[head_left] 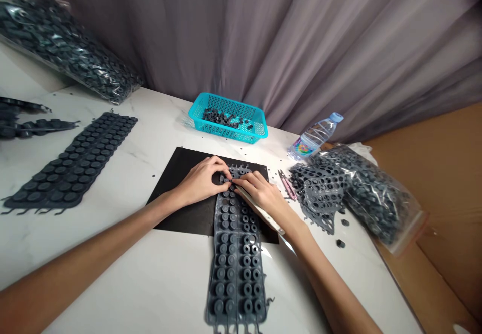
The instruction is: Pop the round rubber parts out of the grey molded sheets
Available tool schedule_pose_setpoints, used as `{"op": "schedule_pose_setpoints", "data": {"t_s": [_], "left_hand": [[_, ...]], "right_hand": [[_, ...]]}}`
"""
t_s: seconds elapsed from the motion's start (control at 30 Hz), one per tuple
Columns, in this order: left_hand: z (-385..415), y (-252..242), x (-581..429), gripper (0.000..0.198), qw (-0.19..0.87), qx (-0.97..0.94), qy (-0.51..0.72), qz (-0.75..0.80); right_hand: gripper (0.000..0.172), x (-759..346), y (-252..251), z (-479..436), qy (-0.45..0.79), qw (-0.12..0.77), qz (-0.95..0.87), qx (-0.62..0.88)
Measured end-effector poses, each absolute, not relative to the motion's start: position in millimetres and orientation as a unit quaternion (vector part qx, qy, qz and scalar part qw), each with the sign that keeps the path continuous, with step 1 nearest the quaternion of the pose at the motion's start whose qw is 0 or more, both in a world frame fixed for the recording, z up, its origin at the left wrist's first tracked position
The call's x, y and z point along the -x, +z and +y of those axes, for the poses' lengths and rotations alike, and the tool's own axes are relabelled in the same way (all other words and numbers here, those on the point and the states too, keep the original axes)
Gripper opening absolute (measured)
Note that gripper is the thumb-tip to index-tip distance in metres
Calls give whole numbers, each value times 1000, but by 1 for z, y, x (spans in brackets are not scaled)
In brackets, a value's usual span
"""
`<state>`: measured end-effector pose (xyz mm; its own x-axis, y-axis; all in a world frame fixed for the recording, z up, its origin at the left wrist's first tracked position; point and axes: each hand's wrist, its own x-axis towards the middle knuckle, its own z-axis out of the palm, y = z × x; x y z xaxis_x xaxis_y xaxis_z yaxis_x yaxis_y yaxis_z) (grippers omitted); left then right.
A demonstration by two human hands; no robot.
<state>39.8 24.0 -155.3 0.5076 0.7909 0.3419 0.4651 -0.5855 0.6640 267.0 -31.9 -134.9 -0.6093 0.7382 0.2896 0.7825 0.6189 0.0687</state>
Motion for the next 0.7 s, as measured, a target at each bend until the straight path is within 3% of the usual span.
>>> {"op": "schedule_pose_setpoints", "data": {"t_s": [0.13,0.3,0.57,0.7], "left_hand": [[25,-156,-40,13,250,-833,308,385],[26,-155,-39,12,264,-836,293,381],[29,-153,-32,14,320,-833,296,341],[34,-149,-26,15,364,-828,304,301]], "right_hand": [[30,-260,-137,-33,-88,140,-880,444],[34,-281,-133,-28,-102,244,-729,632],[31,-347,-133,-27,-88,136,-704,691],[33,-329,-133,-25,-43,195,-732,651]]}}
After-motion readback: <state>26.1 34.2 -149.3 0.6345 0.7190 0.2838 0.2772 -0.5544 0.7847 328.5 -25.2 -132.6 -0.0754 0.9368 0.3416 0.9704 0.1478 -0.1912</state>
